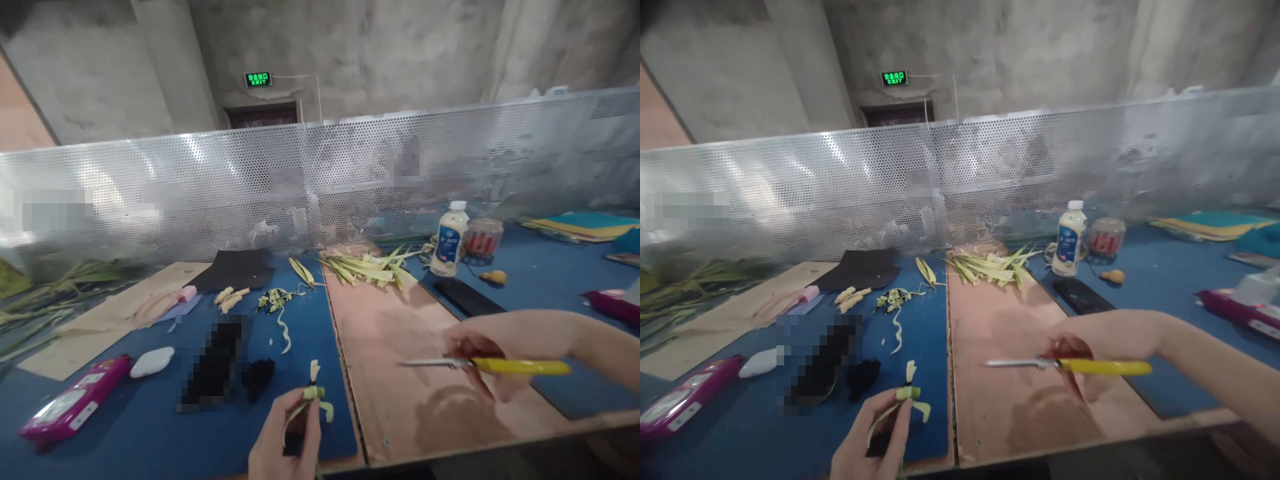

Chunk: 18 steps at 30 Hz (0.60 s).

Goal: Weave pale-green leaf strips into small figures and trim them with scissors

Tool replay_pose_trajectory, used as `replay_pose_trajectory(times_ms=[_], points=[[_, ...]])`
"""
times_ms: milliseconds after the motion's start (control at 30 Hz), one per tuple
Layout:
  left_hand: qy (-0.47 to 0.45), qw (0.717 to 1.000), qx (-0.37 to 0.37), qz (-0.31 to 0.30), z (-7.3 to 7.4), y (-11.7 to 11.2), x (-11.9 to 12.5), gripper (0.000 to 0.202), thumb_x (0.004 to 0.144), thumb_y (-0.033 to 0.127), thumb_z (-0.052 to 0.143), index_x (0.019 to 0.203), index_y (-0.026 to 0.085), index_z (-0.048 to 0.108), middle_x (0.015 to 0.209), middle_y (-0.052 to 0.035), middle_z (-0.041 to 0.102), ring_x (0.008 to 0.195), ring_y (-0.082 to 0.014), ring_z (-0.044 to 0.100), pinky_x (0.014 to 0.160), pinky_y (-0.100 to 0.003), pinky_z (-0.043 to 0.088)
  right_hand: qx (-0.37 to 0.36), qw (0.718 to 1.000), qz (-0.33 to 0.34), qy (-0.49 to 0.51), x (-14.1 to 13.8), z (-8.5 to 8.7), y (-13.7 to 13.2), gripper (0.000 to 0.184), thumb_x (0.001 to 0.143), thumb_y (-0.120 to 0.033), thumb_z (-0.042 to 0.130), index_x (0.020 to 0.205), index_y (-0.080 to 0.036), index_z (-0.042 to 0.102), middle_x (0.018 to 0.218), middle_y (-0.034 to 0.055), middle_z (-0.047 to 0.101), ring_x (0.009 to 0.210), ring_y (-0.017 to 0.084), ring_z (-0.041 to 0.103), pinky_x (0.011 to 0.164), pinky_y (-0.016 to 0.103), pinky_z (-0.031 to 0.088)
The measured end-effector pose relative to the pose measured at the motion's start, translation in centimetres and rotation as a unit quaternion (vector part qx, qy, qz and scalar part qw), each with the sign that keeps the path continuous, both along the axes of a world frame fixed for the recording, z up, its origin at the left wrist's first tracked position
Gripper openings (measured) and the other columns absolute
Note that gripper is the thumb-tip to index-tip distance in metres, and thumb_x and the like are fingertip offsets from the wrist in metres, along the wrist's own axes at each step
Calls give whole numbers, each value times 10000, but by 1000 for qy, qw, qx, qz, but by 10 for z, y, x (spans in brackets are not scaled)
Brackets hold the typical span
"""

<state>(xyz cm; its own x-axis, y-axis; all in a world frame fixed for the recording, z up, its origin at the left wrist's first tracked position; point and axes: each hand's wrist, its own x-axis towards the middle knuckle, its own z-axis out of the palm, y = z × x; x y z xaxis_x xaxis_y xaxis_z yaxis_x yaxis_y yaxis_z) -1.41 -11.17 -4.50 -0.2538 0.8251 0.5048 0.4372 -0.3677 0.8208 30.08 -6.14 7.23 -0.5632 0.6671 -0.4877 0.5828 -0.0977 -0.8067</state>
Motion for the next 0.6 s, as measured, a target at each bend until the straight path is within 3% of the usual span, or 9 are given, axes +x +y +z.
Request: replay_pose_trajectory(times_ms=[100, 200, 300, 400, 600], points=[[-7, 999, -43, -23, 3, 0, 1, 213, 759, 401, 553, 856, 217, 603, 777, -20, 684, 618, -139, 643, 600, -192, 507, -37, 999, 3, 37, 16, 3, -15, 453, 530, -224, 779, 919, -186, 549, 857, 65, 646, 629, 84, 549, 569, 161, 407], [-7, 997, -68, -42, 7, -1, 2, 218, 764, 407, 539, 847, 214, 597, 785, -24, 681, 632, -152, 639, 597, -213, 500, 39, 998, -23, 45, 17, 4, -15, 330, 630, -216, 696, 873, -189, 476, 837, 46, 648, 525, 56, 478, 427, 121, 338], [-8, 995, -81, -58, 12, -2, 3, 205, 762, 399, 541, 834, 213, 591, 775, -17, 681, 658, -158, 643, 610, -221, 490, 70, 995, -46, 54, 5, 5, -12, 283, 718, -267, 601, 925, -189, 424, 852, 47, 640, 488, 46, 470, 403, 121, 366], [-12, 992, -96, -77, 13, -2, 3, 200, 771, 399, 533, 841, 217, 583, 769, -10, 680, 664, -154, 644, 624, -222, 485, 68, 994, -57, 60, -11, 1, -13, 322, 701, -287, 619, 920, -181, 408, 818, 27, 616, 455, 31, 454, 378, 117, 365], [10, 993, -98, -60, 12, -1, 4, 196, 760, 406, 549, 828, 226, 587, 772, -6, 679, 656, -157, 635, 616, -226, 475, 53, 989, -103, 94, -32, -9, -21, 273, 683, -175, 590, 893, -179, 416, 793, -22, 581, 462, 14, 428, 405, 114, 354]])
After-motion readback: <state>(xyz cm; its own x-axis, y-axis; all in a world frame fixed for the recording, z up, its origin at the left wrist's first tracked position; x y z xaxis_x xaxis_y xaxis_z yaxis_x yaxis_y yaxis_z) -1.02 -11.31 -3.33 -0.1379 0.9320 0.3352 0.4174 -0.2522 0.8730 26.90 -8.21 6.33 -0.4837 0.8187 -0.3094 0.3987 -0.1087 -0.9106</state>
